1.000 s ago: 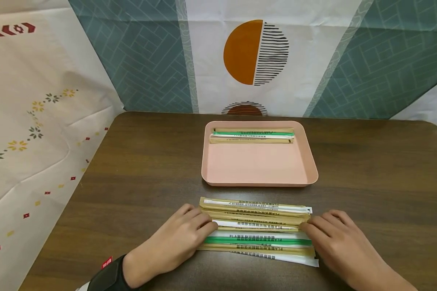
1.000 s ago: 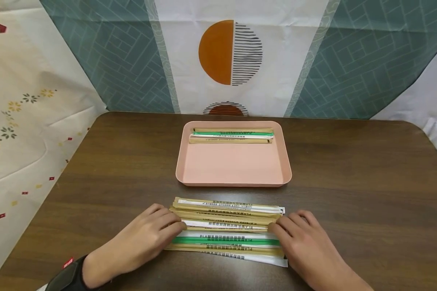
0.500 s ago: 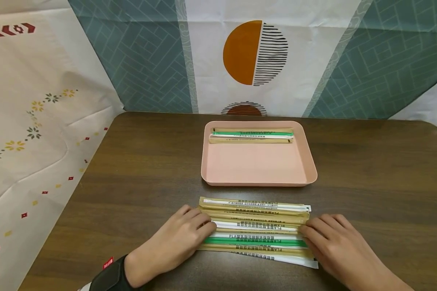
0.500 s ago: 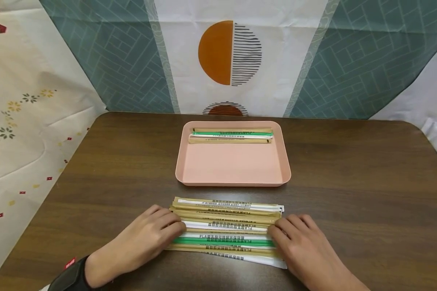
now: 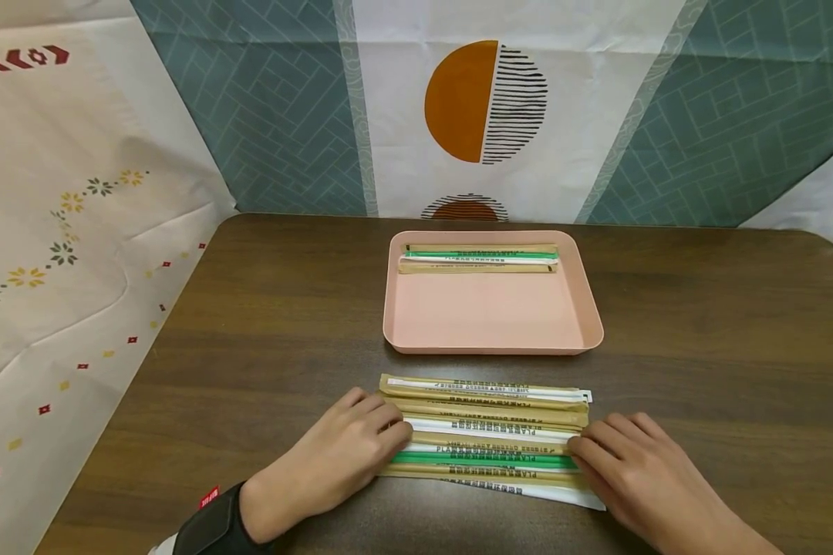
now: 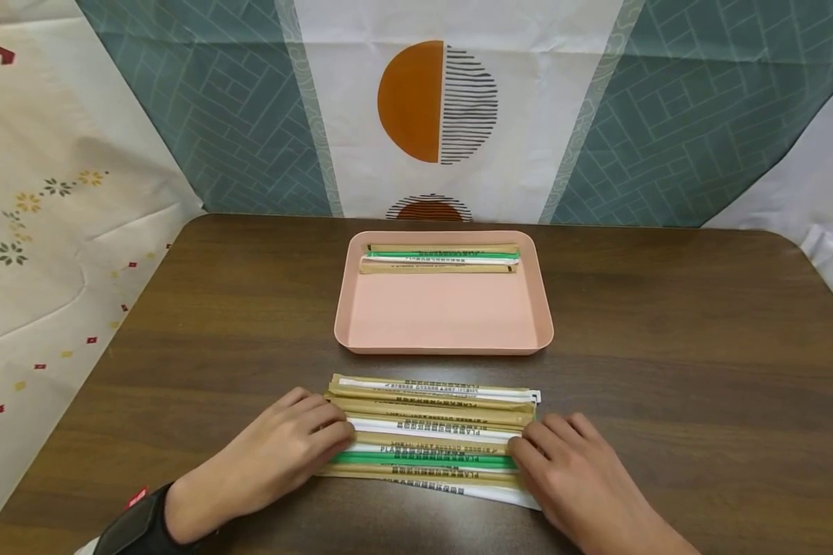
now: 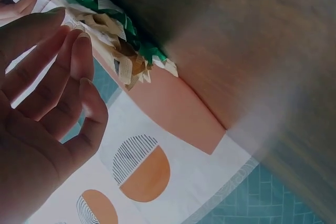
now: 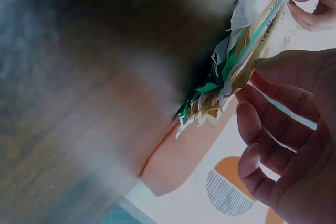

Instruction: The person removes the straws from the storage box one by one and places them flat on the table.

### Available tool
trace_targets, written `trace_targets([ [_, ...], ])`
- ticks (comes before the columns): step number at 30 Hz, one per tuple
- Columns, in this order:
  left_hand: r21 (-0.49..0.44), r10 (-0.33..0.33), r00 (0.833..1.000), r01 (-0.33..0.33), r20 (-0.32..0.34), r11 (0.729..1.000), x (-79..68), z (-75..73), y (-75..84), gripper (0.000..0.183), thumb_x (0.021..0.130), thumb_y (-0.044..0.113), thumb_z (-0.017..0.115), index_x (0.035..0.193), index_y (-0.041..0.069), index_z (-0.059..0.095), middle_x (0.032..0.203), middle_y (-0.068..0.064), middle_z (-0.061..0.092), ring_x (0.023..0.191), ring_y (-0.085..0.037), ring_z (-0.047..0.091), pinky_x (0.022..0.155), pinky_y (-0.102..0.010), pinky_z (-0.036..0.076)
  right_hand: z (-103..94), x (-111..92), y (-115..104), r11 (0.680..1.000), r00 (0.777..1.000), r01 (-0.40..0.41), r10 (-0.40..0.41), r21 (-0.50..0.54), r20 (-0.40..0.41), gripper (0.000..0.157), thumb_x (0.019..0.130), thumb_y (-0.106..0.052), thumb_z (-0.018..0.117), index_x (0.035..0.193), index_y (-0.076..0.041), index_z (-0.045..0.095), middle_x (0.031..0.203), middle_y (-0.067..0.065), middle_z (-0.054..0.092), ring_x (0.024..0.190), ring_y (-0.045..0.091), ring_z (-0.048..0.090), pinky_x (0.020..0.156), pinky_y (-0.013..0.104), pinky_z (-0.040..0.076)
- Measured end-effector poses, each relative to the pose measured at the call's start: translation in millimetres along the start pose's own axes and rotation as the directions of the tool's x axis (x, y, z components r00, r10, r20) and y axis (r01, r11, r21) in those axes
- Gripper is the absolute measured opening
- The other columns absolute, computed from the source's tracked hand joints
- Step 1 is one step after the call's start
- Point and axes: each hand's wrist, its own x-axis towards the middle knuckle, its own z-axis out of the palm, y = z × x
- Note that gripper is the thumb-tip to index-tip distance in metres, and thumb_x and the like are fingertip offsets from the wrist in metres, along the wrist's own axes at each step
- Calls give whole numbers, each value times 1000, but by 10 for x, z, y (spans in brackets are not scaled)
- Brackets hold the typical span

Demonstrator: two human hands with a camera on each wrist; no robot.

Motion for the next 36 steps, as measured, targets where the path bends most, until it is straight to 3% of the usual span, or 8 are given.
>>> trace_targets([
  [6, -8, 2, 1000, -2, 8, 1000, 124, -102, -110, 12, 82, 16, 76, 85, 13, 65, 84, 2, 63, 78, -14, 59, 70, -29, 44, -71, 112, 61, 1000, 1000, 2, -2, 16, -9, 45, 105, -34, 30, 87, -16, 67, 83, -8, 60, 75, 13, 56, 70, 33, 40],
  [15, -167, -127, 992, 130, 29, 977, 539, -205, -669, 6, 84, 10, 74, 89, 7, 71, 81, -1, 65, 70, -12, 56, 66, -30, 47, -103, 436, 482, 999, 999, -34, 35, 8, -10, 53, 104, -42, 29, 85, -12, 68, 82, -4, 62, 73, 15, 57, 62, 39, 44],
  [18, -175, -157, 986, 166, 61, 971, 674, -160, -862, 7, 85, 7, 72, 91, 5, 70, 84, -5, 65, 71, -16, 56, 67, -31, 48, -72, 566, 663, 999, 999, -48, 48, 21, 16, 26, 96, -30, 57, 89, -7, 68, 85, 2, 64, 75, 21, 59, 64, 43, 47],
  [20, -163, -178, 980, 192, 93, 968, 768, -109, -977, 8, 85, 6, 71, 93, 4, 69, 87, -8, 64, 73, -18, 56, 68, -31, 48, -44, 667, 778, 998, 997, -62, 62, 16, 45, 15, 84, -15, 73, 92, -3, 68, 86, 7, 65, 76, 24, 60, 64, 43, 49],
  [23, -117, -222, 963, 241, 156, 964, 914, -15, -1120, 13, 86, 6, 71, 98, 2, 67, 91, -11, 60, 73, -20, 56, 67, -32, 49, 32, 832, 940, 994, 986, -104, 105, -15, 132, 36, 68, 1, 82, 100, 2, 66, 91, 14, 65, 75, 28, 61, 64, 43, 52],
  [28, -2, -295, 893, 315, 341, 949, 1085, 159, -1222, 28, 88, 9, 70, 112, -1, 63, 100, -15, 58, 76, -22, 59, 66, -32, 51, 260, 1056, 1169, 991, 948, -92, 118, -100, 295, 39, 77, -5, 80, 109, 6, 61, 92, 18, 60, 75, 28, 57, 58, 38, 49],
  [31, 70, -300, 862, 298, 408, 952, 1135, 248, -1217, 33, 89, 11, 69, 118, -2, 59, 102, -16, 59, 84, -25, 59, 67, -31, 52, 395, 1133, 1262, 990, 949, -53, 91, -131, 303, 35, 79, -4, 76, 109, 8, 61, 86, 17, 57, 74, 27, 55, 53, 35, 45],
  [36, 161, -299, 892, 258, 340, 953, 1150, 358, -1193, 30, 90, 11, 67, 116, -3, 59, 99, -17, 59, 89, -27, 58, 68, -32, 52, 524, 1145, 1326, 989, 958, -53, 90, -141, 271, 29, 82, 0, 70, 108, 9, 61, 89, 19, 57, 83, 30, 54, 64, 38, 48],
])
